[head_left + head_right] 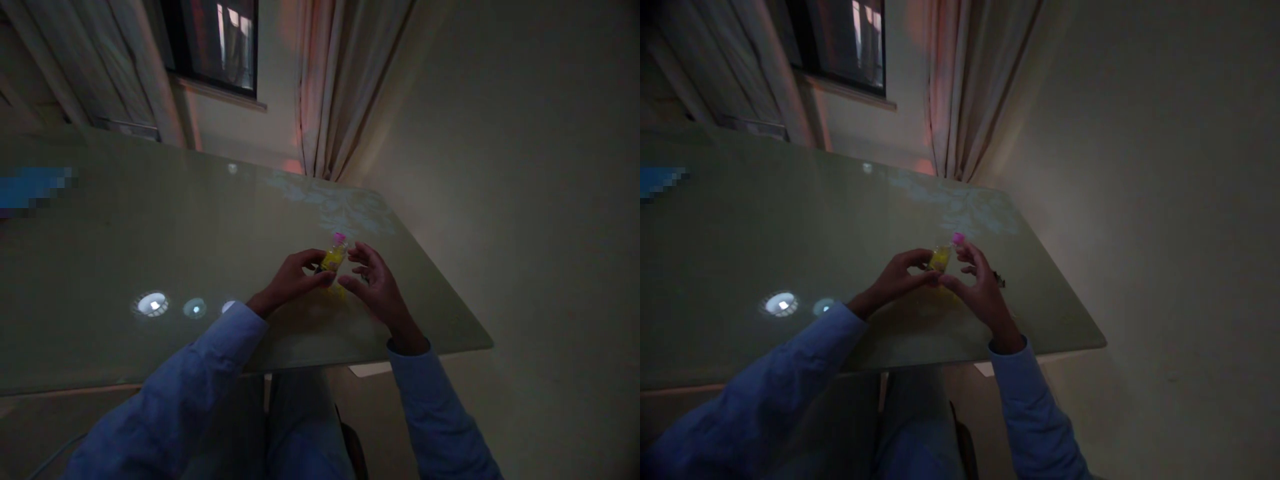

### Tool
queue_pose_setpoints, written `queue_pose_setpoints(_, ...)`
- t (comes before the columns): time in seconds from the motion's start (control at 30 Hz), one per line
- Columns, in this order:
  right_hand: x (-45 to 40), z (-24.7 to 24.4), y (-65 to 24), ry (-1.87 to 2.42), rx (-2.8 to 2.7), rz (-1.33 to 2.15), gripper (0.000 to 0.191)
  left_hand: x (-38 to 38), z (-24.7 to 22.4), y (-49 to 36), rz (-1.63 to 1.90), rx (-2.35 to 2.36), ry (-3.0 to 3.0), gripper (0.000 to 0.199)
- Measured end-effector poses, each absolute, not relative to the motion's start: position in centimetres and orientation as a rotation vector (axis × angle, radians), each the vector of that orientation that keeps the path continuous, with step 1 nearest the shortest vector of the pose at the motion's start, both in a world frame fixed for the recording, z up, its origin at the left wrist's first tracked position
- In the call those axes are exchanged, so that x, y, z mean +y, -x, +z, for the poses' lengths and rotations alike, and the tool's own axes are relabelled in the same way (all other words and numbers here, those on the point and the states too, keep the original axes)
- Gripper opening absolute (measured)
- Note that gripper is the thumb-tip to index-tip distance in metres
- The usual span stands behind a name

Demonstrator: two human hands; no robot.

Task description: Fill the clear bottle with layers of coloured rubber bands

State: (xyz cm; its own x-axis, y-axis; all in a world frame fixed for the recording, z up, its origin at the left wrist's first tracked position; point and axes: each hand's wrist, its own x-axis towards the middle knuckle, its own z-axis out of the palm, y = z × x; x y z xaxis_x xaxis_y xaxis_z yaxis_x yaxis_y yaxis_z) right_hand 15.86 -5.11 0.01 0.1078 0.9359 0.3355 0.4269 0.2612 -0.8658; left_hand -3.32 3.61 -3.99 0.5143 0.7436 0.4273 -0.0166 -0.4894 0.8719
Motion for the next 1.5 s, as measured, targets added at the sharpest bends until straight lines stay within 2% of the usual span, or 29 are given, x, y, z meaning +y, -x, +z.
queue_pose_setpoints(0.1,-4.3,-1.4,-14.7,1.288,-1.435,0.644,0.084,3.7,-3.9,3.3,1.073,0.589,-1.772,0.037)
queue_pose_setpoints(0.2,-3.4,-2.1,-13.7,1.243,-1.327,0.670,0.084,3.7,-3.9,3.2,1.065,0.598,-1.789,0.038)
queue_pose_setpoints(0.33,-2.5,-2.2,-13.0,1.236,-1.270,0.727,0.051,3.5,-3.9,3.2,1.051,0.635,-1.884,0.033)
queue_pose_setpoints(0.4,-2.5,-2.1,-12.9,1.245,-1.259,0.712,0.041,3.5,-3.9,3.2,1.060,0.638,-1.895,0.034)
queue_pose_setpoints(0.57,-3.3,-1.9,-13.8,1.243,-1.205,0.599,0.044,3.7,-4.4,3.2,1.071,0.660,-1.895,0.048)
queue_pose_setpoints(0.7,-4.1,-1.4,-15.1,1.217,-1.097,0.472,0.044,4.2,-5.2,3.4,1.042,0.641,-1.985,0.037)
queue_pose_setpoints(0.93,-4.0,-1.2,-16.9,1.189,-0.978,0.351,0.044,4.6,-6.5,3.5,0.673,0.554,-2.492,0.051)
queue_pose_setpoints(1.03,-3.5,-1.9,-17.1,1.157,-0.960,0.361,0.044,4.8,-7.1,3.0,0.594,0.605,-2.600,0.043)
queue_pose_setpoints(1.33,-2.9,-3.5,-17.2,1.177,-1.024,0.274,0.046,5.3,-7.7,2.3,0.679,0.582,-2.639,0.014)
queue_pose_setpoints(1.5,-2.9,-3.7,-16.9,1.205,-1.065,0.226,0.048,4.7,-7.6,2.0,0.686,0.562,-2.655,0.013)
